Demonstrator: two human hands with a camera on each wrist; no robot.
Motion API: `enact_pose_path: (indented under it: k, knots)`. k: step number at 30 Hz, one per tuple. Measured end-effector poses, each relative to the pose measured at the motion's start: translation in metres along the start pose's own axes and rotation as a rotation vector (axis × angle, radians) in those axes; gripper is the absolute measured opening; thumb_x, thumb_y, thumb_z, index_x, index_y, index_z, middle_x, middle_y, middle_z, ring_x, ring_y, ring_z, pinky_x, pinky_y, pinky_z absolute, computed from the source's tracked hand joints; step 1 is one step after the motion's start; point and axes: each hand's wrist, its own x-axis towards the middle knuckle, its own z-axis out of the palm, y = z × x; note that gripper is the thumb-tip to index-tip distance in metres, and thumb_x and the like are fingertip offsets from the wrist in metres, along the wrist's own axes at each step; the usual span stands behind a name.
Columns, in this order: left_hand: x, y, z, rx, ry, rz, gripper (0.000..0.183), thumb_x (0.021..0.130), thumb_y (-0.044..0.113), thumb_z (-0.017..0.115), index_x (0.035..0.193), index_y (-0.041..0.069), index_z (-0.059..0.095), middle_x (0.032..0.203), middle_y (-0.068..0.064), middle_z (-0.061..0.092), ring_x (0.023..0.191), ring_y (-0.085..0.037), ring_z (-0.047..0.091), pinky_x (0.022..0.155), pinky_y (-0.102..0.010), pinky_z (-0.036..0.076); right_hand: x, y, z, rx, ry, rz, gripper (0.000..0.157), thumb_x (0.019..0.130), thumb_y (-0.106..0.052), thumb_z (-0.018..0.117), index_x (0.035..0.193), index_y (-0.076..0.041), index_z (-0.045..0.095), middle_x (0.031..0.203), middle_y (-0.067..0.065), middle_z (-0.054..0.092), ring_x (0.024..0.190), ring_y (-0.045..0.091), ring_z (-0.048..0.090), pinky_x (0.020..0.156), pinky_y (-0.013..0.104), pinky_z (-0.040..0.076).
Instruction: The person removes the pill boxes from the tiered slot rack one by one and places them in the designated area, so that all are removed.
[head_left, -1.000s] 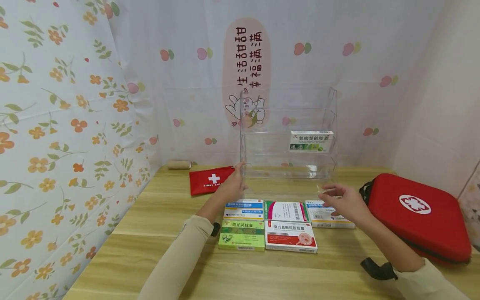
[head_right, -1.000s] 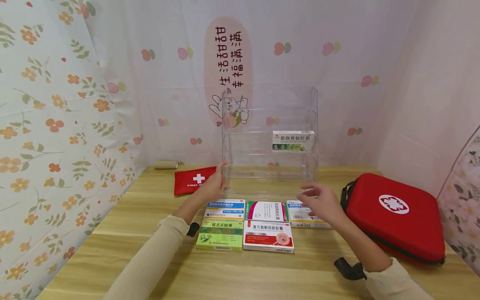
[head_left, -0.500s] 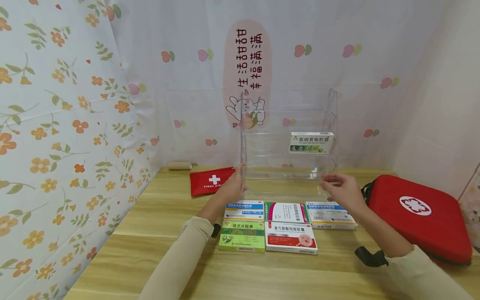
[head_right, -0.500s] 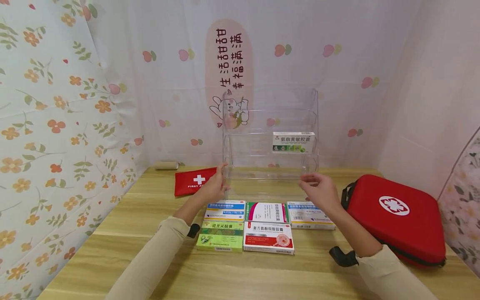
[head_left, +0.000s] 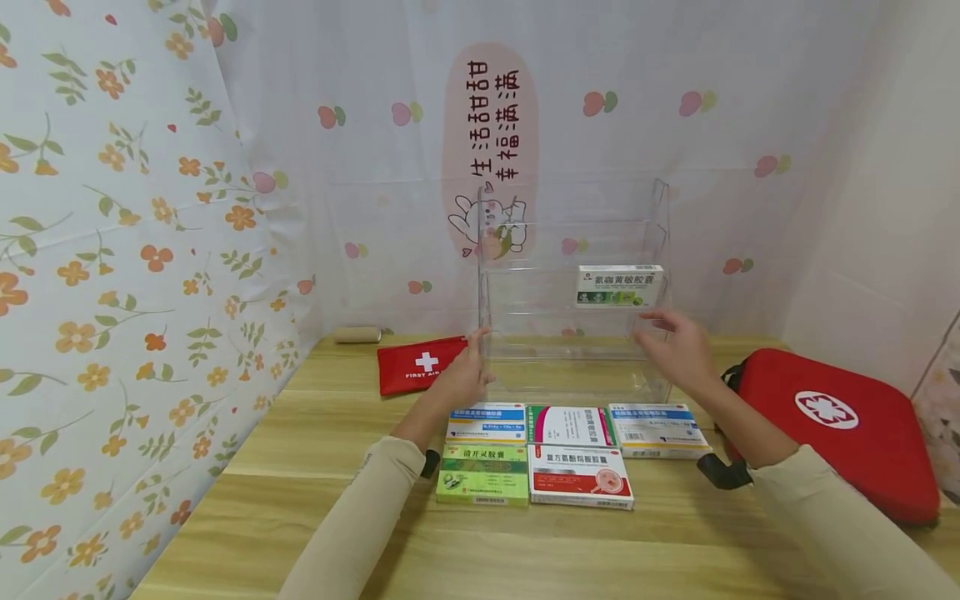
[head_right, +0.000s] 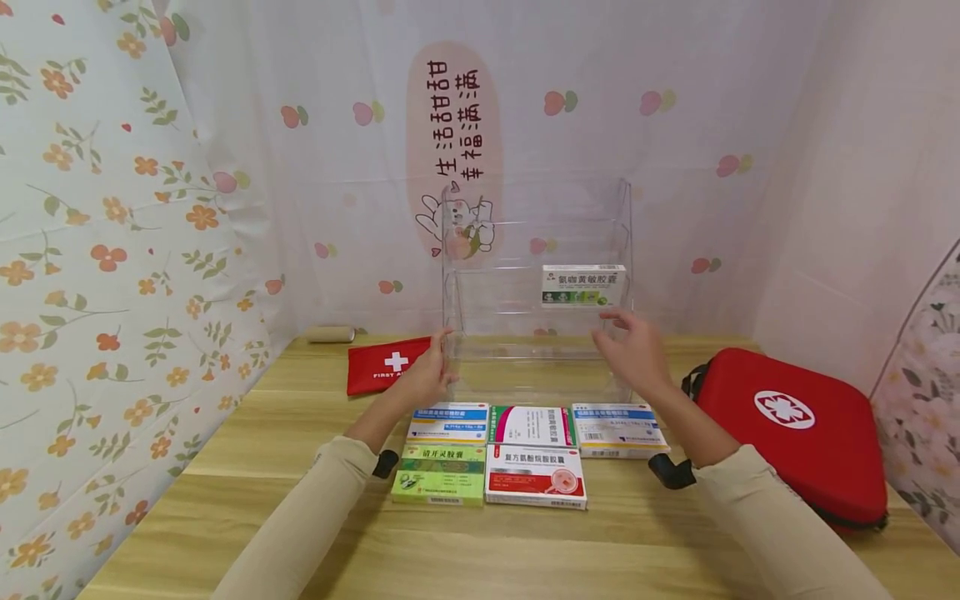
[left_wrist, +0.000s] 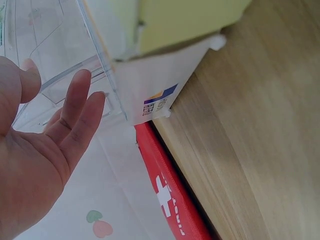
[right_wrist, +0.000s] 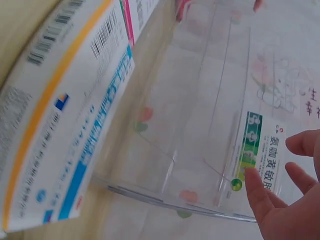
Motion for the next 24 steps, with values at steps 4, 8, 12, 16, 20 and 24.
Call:
enact_pose_path:
  k: [4, 8, 12, 16, 20, 24]
  knots:
    - [0.001, 0.0, 0.0, 0.0, -0.004, -0.001, 0.092, 0.093, 0.015, 0.069, 0.152, 0.031, 0.001, 0.118, -0.011, 0.053, 0.105, -0.022, 0.059, 0.09, -0.037, 0.055, 0.016, 0.0, 0.001, -0.119, 0.063, -0.119, 0.035, 0.093, -0.013, 0.065, 0.122, 0.006, 0.062, 0.142, 0.031, 0.046, 0.131, 0.051, 0.041, 0.101, 0.067, 0.038]
    - [0.001, 0.001, 0.0, -0.004, -0.004, -0.001, 0.09, 0.093, 0.014, 0.069, 0.152, 0.03, 0.002, 0.114, -0.01, 0.053, 0.098, -0.02, 0.058, 0.086, -0.035, 0.056, 0.03, 0.0, 0.002, -0.222, 0.112, -0.217, 0.034, 0.088, -0.007, 0.069, 0.119, 0.007, 0.063, 0.143, 0.031, 0.043, 0.13, 0.052, 0.041, 0.101, 0.067, 0.038]
    - [0.0, 0.001, 0.0, -0.026, 0.003, -0.003, 0.089, 0.093, 0.012, 0.068, 0.153, 0.028, 0.004, 0.112, -0.009, 0.052, 0.091, -0.02, 0.057, 0.08, -0.033, 0.056, 0.04, -0.001, 0.001, -0.221, 0.112, -0.209, 0.037, 0.088, -0.007, 0.069, 0.121, 0.007, 0.061, 0.146, 0.032, 0.039, 0.133, 0.052, 0.037, 0.103, 0.067, 0.035]
    - [0.0, 0.002, 0.0, -0.049, -0.005, 0.003, 0.089, 0.094, 0.011, 0.068, 0.153, 0.027, 0.004, 0.116, -0.012, 0.052, 0.088, -0.021, 0.057, 0.073, -0.03, 0.056, 0.046, 0.001, -0.001, -0.218, 0.109, -0.188, 0.037, 0.089, -0.007, 0.068, 0.122, 0.007, 0.061, 0.149, 0.032, 0.035, 0.136, 0.053, 0.032, 0.105, 0.069, 0.032]
    - [-0.001, 0.003, 0.0, -0.045, -0.008, -0.007, 0.089, 0.094, 0.011, 0.068, 0.153, 0.028, 0.003, 0.118, -0.013, 0.052, 0.086, -0.021, 0.057, 0.072, -0.029, 0.056, 0.05, 0.002, 0.0, -0.269, 0.086, -0.184, 0.038, 0.089, -0.011, 0.069, 0.123, 0.005, 0.062, 0.152, 0.03, 0.033, 0.138, 0.052, 0.031, 0.104, 0.07, 0.032]
    - [-0.001, 0.001, -0.001, -0.046, -0.007, -0.01, 0.089, 0.095, 0.011, 0.066, 0.152, 0.031, 0.002, 0.117, -0.013, 0.052, 0.081, -0.021, 0.057, 0.068, -0.028, 0.055, 0.056, 0.0, 0.0, -0.323, 0.09, -0.21, 0.035, 0.089, -0.013, 0.069, 0.12, 0.003, 0.065, 0.151, 0.029, 0.035, 0.135, 0.054, 0.034, 0.1, 0.07, 0.037]
